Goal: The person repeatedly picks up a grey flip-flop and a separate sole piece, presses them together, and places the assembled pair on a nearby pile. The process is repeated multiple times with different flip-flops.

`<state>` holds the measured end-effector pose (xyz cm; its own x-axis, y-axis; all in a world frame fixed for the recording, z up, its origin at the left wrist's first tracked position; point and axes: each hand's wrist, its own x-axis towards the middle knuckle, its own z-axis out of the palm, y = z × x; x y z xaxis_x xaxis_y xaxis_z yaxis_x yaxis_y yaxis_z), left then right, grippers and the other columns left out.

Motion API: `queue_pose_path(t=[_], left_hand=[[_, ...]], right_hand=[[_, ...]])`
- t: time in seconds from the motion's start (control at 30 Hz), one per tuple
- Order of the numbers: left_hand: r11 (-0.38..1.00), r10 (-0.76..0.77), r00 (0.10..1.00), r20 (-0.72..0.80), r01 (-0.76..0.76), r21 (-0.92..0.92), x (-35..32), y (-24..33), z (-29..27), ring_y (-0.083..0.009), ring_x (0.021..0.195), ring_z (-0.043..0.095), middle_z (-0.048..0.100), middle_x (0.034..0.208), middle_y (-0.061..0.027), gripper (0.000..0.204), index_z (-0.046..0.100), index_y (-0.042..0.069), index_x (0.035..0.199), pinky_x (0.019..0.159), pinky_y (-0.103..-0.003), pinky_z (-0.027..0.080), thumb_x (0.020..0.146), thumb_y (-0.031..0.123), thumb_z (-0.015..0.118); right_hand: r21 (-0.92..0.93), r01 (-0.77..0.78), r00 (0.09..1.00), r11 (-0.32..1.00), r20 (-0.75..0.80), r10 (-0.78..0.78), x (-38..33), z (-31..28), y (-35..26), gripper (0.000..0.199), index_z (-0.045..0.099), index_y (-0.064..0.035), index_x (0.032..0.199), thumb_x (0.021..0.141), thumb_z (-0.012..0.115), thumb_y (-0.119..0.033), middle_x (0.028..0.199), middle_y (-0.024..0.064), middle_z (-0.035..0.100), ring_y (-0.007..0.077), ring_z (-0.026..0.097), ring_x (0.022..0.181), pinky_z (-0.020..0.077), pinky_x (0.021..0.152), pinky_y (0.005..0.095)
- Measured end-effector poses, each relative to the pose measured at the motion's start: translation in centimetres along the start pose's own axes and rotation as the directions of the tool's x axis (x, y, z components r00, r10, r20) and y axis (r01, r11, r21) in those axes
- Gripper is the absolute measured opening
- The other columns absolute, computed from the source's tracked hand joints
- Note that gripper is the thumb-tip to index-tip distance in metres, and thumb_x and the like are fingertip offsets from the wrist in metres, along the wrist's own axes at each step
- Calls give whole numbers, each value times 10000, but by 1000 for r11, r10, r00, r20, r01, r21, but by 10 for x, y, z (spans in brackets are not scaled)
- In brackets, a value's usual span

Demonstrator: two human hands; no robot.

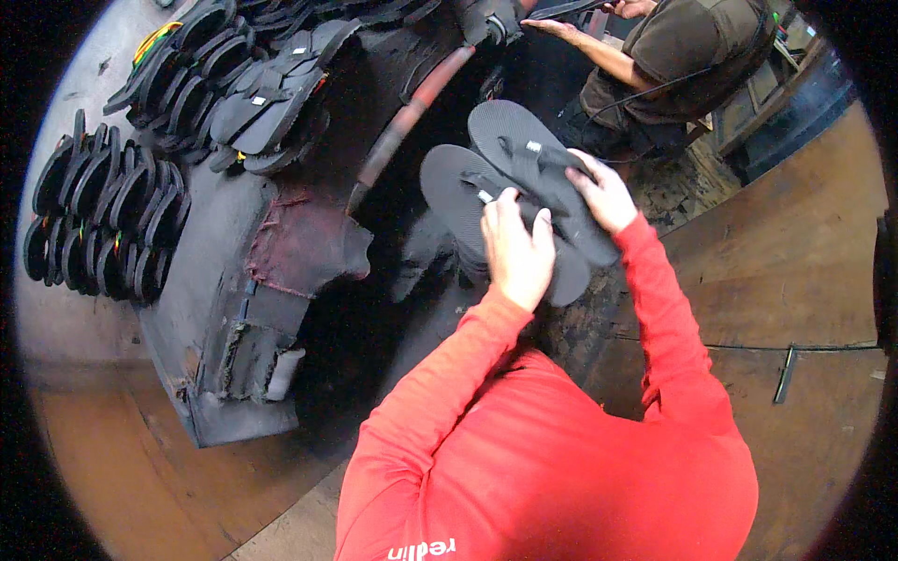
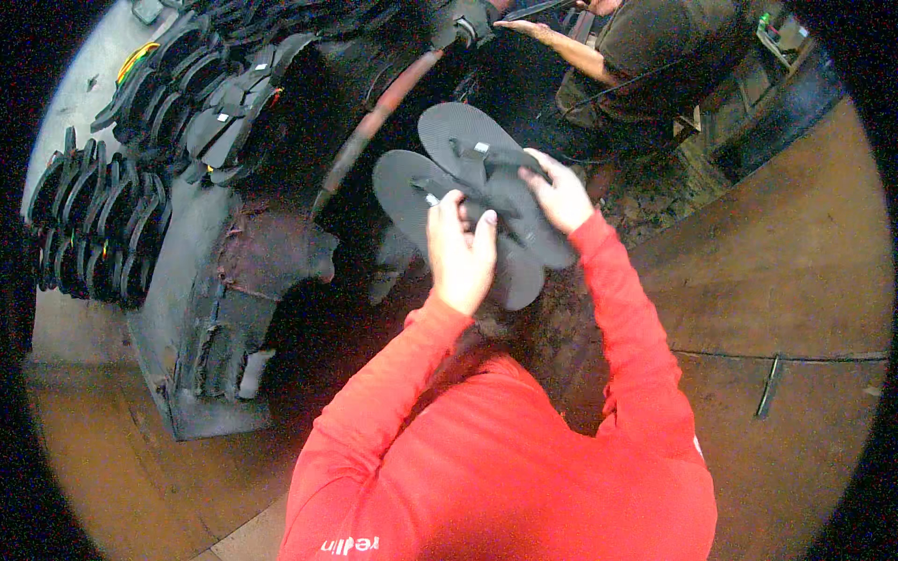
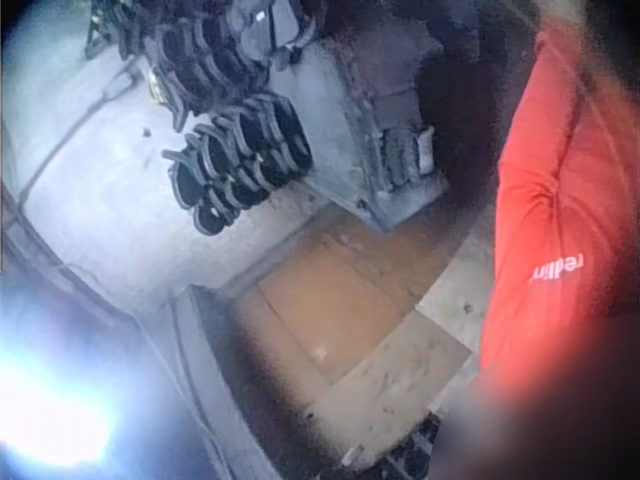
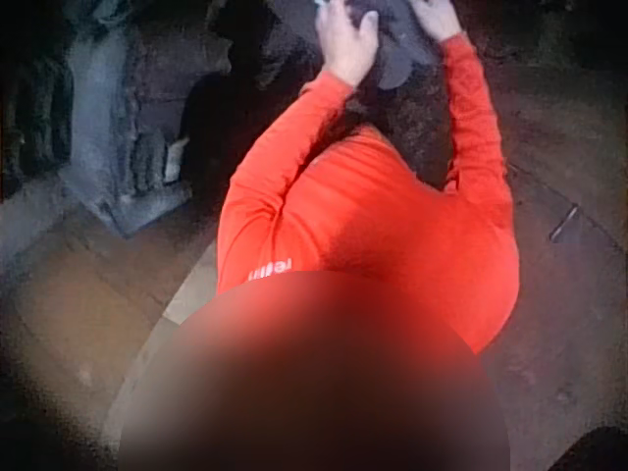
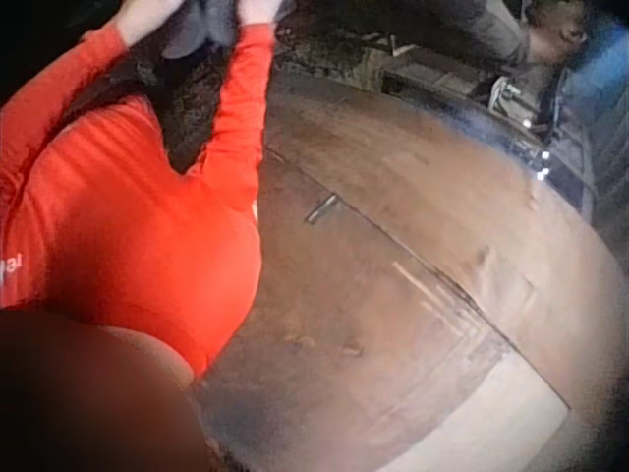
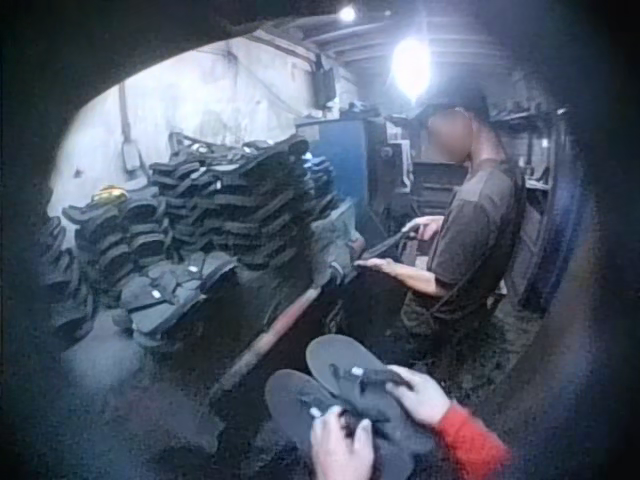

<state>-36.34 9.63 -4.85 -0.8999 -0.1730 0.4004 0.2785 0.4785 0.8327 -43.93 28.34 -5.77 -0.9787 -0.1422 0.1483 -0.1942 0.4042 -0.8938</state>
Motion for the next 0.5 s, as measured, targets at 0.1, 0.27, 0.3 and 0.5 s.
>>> queue_pose_path(t=[0.1,0.27,0.3,0.5], left_hand=[[968,-117,981,156,148,-203,-1,-18,22,-211,886,603,603,988,-146,408,570,-45,1230,800,-306,513,880,124,695],[808,-452,825,341,540,-235,-42,-60,-39,-141,634,653,628,739,-66,303,640,11,944,532,-273,520,972,312,631],[730,-610,717,339,674,-113,-50,-66,-51,-136,588,649,635,753,-66,343,625,23,894,470,-269,513,983,355,618],[370,-560,505,657,862,-347,-60,-90,-19,-229,682,707,635,790,-90,278,601,-16,871,568,-301,595,976,238,643]], right_hand=[[-188,-94,980,978,153,124,37,-8,50,489,565,-48,1365,971,598,-336,1321,146,633,240,595,1216,430,1048,326],[-443,-40,988,896,114,101,35,10,114,515,563,-64,1371,937,638,-331,1371,170,581,315,555,1274,423,1073,354],[-445,-43,993,894,78,87,32,10,120,517,565,-78,1373,933,639,-339,1377,157,578,311,554,1276,426,1075,355],[-397,-18,998,917,41,37,36,6,123,431,599,-155,1342,911,616,-174,1269,165,638,344,619,1168,484,1008,386]])
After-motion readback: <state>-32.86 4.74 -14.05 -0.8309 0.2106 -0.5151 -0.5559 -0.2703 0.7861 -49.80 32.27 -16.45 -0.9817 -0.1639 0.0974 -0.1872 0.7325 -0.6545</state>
